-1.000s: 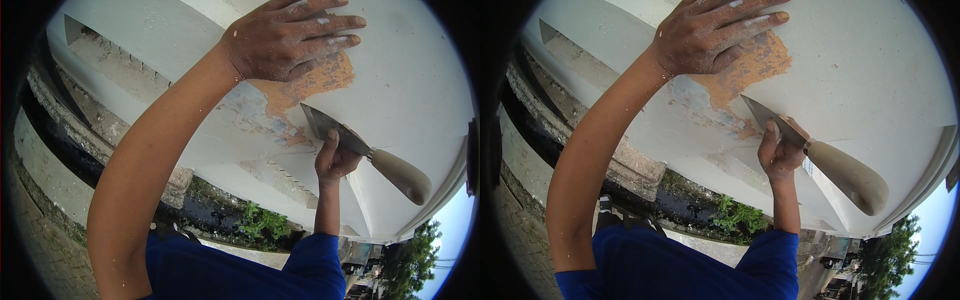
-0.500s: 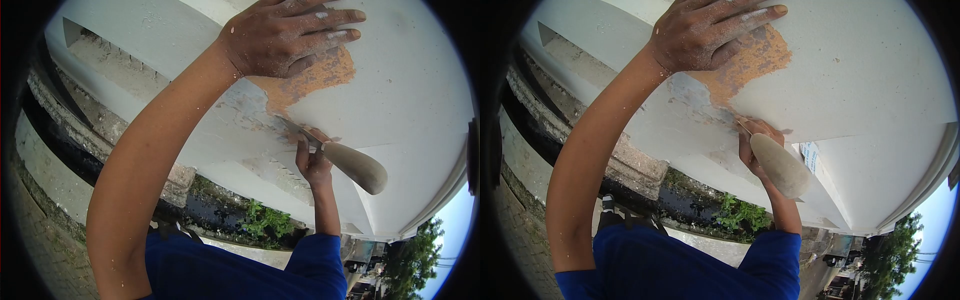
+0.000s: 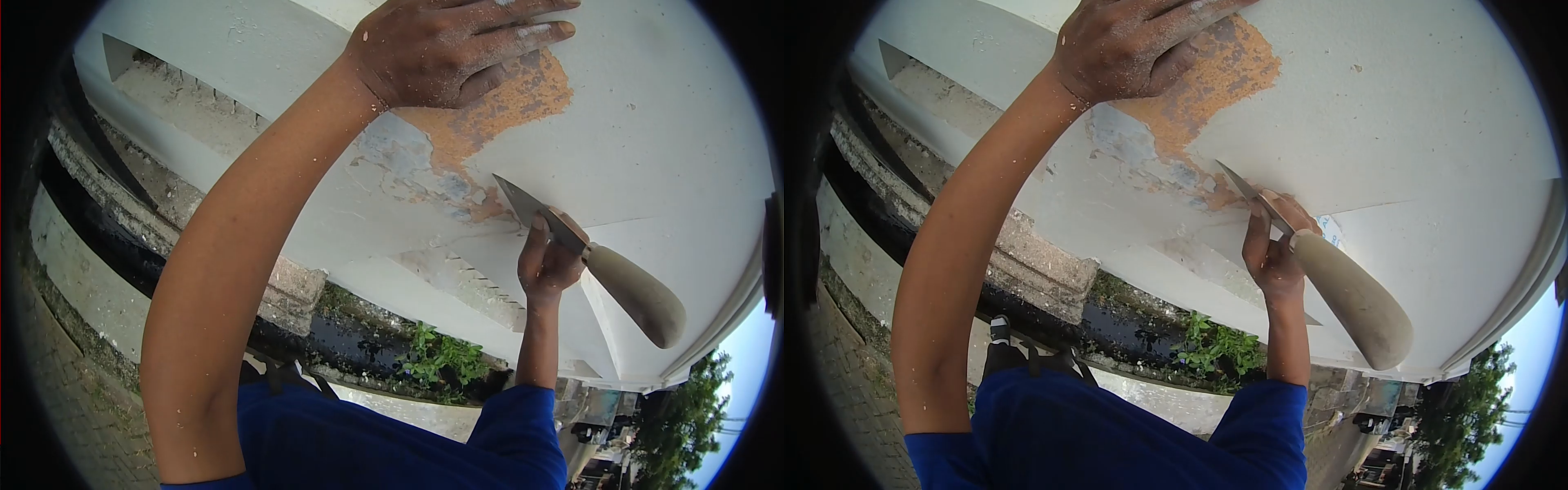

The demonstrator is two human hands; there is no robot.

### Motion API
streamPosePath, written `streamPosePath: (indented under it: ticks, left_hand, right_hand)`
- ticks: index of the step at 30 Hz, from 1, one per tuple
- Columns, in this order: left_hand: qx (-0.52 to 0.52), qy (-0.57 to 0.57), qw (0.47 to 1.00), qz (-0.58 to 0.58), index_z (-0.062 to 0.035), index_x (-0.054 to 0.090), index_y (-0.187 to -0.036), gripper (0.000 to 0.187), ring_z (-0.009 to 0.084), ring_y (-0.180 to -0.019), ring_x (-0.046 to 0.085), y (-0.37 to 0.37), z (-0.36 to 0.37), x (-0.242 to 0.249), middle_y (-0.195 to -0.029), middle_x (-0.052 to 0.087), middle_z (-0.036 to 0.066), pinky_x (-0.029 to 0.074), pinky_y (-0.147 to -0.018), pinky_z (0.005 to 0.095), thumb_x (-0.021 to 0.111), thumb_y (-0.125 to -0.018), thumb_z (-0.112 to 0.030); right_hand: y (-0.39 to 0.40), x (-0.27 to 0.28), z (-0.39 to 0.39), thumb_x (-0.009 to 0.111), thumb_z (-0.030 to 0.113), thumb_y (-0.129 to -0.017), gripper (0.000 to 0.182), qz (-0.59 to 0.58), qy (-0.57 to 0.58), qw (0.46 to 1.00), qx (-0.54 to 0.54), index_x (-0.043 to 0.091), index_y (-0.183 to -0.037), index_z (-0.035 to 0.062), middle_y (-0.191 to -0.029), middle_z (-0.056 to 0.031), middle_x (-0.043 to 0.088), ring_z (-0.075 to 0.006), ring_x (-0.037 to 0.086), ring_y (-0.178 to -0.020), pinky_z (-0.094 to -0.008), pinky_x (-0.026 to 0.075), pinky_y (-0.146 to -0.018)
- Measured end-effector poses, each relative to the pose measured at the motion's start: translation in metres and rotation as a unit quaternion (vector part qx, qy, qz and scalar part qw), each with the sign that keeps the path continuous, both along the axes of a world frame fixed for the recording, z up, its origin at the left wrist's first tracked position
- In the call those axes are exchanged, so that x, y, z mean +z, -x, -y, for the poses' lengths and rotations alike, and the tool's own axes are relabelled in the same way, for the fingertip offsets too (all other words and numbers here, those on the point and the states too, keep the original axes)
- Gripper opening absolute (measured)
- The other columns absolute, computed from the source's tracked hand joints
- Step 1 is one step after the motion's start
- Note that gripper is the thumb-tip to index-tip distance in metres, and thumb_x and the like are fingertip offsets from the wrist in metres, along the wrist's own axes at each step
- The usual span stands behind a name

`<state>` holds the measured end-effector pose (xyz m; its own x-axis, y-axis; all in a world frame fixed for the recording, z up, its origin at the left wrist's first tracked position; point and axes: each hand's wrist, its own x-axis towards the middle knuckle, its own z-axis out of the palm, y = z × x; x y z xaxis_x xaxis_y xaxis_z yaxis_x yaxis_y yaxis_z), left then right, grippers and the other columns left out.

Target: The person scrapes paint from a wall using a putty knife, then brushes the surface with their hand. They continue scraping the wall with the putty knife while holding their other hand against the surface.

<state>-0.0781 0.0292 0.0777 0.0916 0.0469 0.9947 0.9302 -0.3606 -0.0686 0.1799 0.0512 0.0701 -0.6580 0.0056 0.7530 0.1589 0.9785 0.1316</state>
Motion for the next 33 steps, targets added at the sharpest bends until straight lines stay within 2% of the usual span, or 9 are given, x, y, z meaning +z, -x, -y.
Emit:
streamPosePath:
  ticks: [1,5,9,13,16,19,22,24,33]
  left_hand:
    - [0.009,0.013,1.0,0.004,-0.0149,0.049,-0.117,0.045,0.0244,-0.126,0.025,-0.001,0.002,0.0,-0.133,0.034,0.001,0.014,-0.103,0.0432,0.052,-0.072,-0.02]
    - [0.09,0.07,0.993,0.027,-0.0129,0.045,-0.121,0.048,0.027,-0.126,0.023,-0.011,0.012,-0.008,-0.134,0.033,0.004,0.015,-0.101,0.0476,0.049,-0.075,-0.024]
    - [0.132,0.126,0.977,0.109,-0.006,0.042,-0.122,0.05,0.0314,-0.126,0.023,-0.034,0.007,-0.057,-0.134,0.032,0.012,0.014,-0.1,0.0484,0.039,-0.081,-0.034]
    - [0.108,0.081,0.987,0.091,-0.0023,0.041,-0.122,0.055,0.0336,-0.124,0.025,-0.034,-0.005,-0.076,-0.132,0.033,0.017,0.011,-0.1,0.048,0.033,-0.083,-0.042]
    - [0.121,0.101,0.983,0.089,-0.0037,0.042,-0.121,0.055,0.0345,-0.124,0.025,-0.035,-0.002,-0.08,-0.131,0.033,0.017,0.009,-0.101,0.0483,0.033,-0.083,-0.043]
    - [0.114,0.095,0.987,0.064,-0.0059,0.043,-0.121,0.055,0.0358,-0.124,0.025,-0.036,-0.004,-0.08,-0.131,0.033,0.018,0.008,-0.101,0.0491,0.034,-0.082,-0.044]
    - [0.119,0.109,0.987,0.024,-0.009,0.044,-0.121,0.055,0.0368,-0.123,0.025,-0.034,-0.002,-0.084,-0.131,0.033,0.018,0.006,-0.101,0.0497,0.035,-0.082,-0.046]
    - [0.142,0.129,0.981,-0.012,-0.0109,0.044,-0.122,0.055,0.0371,-0.123,0.025,-0.033,-0.003,-0.085,-0.131,0.033,0.018,0.005,-0.101,0.0501,0.036,-0.081,-0.047]
    - [0.091,0.09,0.992,0.014,-0.0144,0.045,-0.121,0.052,0.033,-0.123,0.027,-0.034,-0.01,-0.089,-0.13,0.036,0.014,0.002,-0.103,0.0475,0.037,-0.08,-0.047]
  right_hand:
    - [-0.006,-0.001,0.005,0.052,-0.004,-0.079,0.014,-0.152,0.184,0.97,-0.034,0.046,-0.092,-0.0068,-0.08,-0.014,0.058,-0.0168,0.056,-0.072,-0.0275,0.046,-0.064]
    - [-0.013,-0.004,0.01,0.055,-0.005,-0.075,0.023,0.131,-0.042,0.982,-0.127,0.048,-0.096,-0.0019,-0.077,-0.0105,0.059,-0.019,0.057,-0.078,-0.0278,0.043,-0.073]
    - [-0.018,-0.005,0.003,0.056,-0.005,-0.074,0.034,-0.187,0.201,0.959,-0.064,0.042,-0.104,-0.0016,-0.078,-0.0159,0.059,-0.0231,0.06,-0.067,-0.0297,0.048,-0.062]
    - [-0.018,-0.003,-0.004,0.05,-0.008,-0.077,0.023,0.116,0.007,0.993,0.015,0.041,-0.098,-0.0053,-0.083,-0.0163,0.058,-0.0197,0.059,-0.071,-0.0293,0.048,-0.062]
    - [-0.024,-0.02,-0.007,0.05,-0.009,-0.077,0.024,-0.115,0.132,0.984,-0.04,0.041,-0.098,-0.0024,-0.084,-0.016,0.058,-0.0208,0.059,-0.07,-0.0289,0.047,-0.061]
    - [-0.024,-0.009,-0.007,0.051,-0.007,-0.077,0.024,0.136,0.034,0.99,-0.005,0.039,-0.098,-0.0051,-0.085,-0.0158,0.057,-0.0197,0.058,-0.075,-0.0301,0.047,-0.066]
    - [-0.024,-0.024,-0.01,0.052,-0.008,-0.076,0.027,-0.099,0.14,0.984,-0.039,0.039,-0.099,-0.0018,-0.085,-0.0162,0.056,-0.0207,0.058,-0.074,-0.0303,0.047,-0.066]
    - [-0.019,-0.02,-0.008,0.052,-0.01,-0.075,0.029,0.075,-0.003,0.997,0.005,0.039,-0.099,-0.0029,-0.087,-0.0167,0.055,-0.0204,0.057,-0.076,-0.0295,0.047,-0.068]
    - [-0.022,-0.014,-0.007,0.051,-0.011,-0.075,0.029,-0.027,0.079,0.996,-0.003,0.038,-0.101,-0.0047,-0.084,-0.0183,0.056,-0.0199,0.057,-0.069,-0.0291,0.047,-0.063]
